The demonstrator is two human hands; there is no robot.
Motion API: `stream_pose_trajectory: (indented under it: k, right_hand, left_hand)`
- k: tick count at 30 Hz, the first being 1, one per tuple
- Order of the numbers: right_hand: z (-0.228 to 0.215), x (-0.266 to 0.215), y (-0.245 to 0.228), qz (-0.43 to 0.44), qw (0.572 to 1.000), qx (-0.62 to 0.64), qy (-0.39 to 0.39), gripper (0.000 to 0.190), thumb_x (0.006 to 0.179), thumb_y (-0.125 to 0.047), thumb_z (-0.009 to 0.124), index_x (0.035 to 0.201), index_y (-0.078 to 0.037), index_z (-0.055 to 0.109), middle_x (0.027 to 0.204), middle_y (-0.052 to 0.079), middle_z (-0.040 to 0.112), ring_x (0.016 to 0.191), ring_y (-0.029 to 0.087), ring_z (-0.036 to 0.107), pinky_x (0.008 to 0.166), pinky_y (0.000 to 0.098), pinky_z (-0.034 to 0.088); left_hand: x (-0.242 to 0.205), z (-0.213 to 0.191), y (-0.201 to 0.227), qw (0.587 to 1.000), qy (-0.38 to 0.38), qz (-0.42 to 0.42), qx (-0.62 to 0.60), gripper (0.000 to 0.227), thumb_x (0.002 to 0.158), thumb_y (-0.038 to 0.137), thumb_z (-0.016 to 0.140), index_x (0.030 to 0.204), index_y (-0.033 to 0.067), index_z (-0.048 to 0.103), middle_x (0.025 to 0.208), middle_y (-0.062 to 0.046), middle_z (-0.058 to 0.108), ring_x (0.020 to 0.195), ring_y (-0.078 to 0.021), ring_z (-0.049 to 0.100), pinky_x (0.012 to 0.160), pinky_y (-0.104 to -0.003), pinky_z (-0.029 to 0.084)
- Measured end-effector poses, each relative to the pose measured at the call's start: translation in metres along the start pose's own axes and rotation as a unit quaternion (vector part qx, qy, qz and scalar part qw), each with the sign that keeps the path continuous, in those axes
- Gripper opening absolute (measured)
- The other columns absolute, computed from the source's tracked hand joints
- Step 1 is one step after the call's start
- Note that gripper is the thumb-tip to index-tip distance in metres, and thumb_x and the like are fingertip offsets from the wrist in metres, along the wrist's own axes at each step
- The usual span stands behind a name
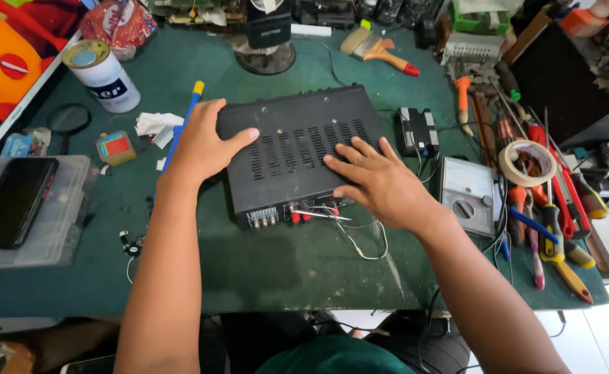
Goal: The person assembles an electronic device by placing the internal circuit board into a black metal casing and securing the cover. They then use a screwdriver to fasten screws into the casing to complete the assembly.
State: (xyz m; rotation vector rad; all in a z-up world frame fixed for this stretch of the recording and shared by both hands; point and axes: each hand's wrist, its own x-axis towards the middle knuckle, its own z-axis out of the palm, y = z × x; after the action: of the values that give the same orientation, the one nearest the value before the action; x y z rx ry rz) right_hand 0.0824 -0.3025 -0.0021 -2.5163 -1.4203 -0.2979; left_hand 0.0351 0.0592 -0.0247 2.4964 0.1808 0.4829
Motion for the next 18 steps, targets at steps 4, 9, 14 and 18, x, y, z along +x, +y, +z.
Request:
stream_pose_trajectory:
  k: [4, 9, 14, 18]
  right_hand:
    - [-0.004, 0.003, 0.003, -0.001, 1.0, 0.02, 0.006, 0.058, 0.101, -0.057, 0.064, 0.151, -0.029, 0.065, 0.153, 0.008, 0.064, 0.148, 0.04, 0.051, 0.12, 0.0692, 0.033]
    - [-0.009, 0.007, 0.008, -0.005, 0.999, 0.046, -0.015, 0.057, 0.099, -0.059, 0.065, 0.148, -0.029, 0.068, 0.153, 0.008, 0.065, 0.149, 0.041, 0.05, 0.12, 0.0691, 0.032]
    - [-0.017, 0.009, 0.036, 0.004, 0.992, 0.123, -0.012, 0.047, 0.096, -0.047, 0.073, 0.139, -0.029, 0.074, 0.153, 0.008, 0.066, 0.149, 0.041, 0.05, 0.124, 0.0672, 0.03]
    - [-0.038, 0.024, 0.061, -0.012, 0.984, 0.178, -0.016, 0.049, 0.087, -0.041, 0.082, 0.133, -0.025, 0.079, 0.147, 0.011, 0.071, 0.147, 0.044, 0.052, 0.125, 0.0664, 0.028]
  left_hand:
    - [-0.004, -0.015, 0.009, 0.999, -0.012, 0.0, 0.035, 0.088, 0.093, 0.062, 0.078, 0.152, -0.0004, 0.056, 0.144, -0.021, 0.057, 0.139, -0.0404, 0.056, 0.115, -0.052, 0.047]
    - [0.002, -0.012, -0.006, 0.999, -0.006, -0.007, 0.036, 0.079, 0.098, 0.062, 0.075, 0.149, 0.0036, 0.059, 0.138, -0.016, 0.057, 0.134, -0.0376, 0.059, 0.113, -0.049, 0.047]
    - [-0.015, -0.011, -0.02, 0.983, 0.063, 0.083, 0.15, 0.049, 0.111, 0.052, 0.063, 0.126, 0.0066, 0.072, 0.111, -0.014, 0.066, 0.109, -0.0398, 0.07, 0.1, -0.05, 0.052]
    - [-0.056, -0.004, 0.009, 0.979, 0.088, 0.061, 0.174, 0.036, 0.109, 0.036, 0.063, 0.126, 0.0057, 0.073, 0.109, -0.015, 0.066, 0.105, -0.0404, 0.07, 0.097, -0.049, 0.054]
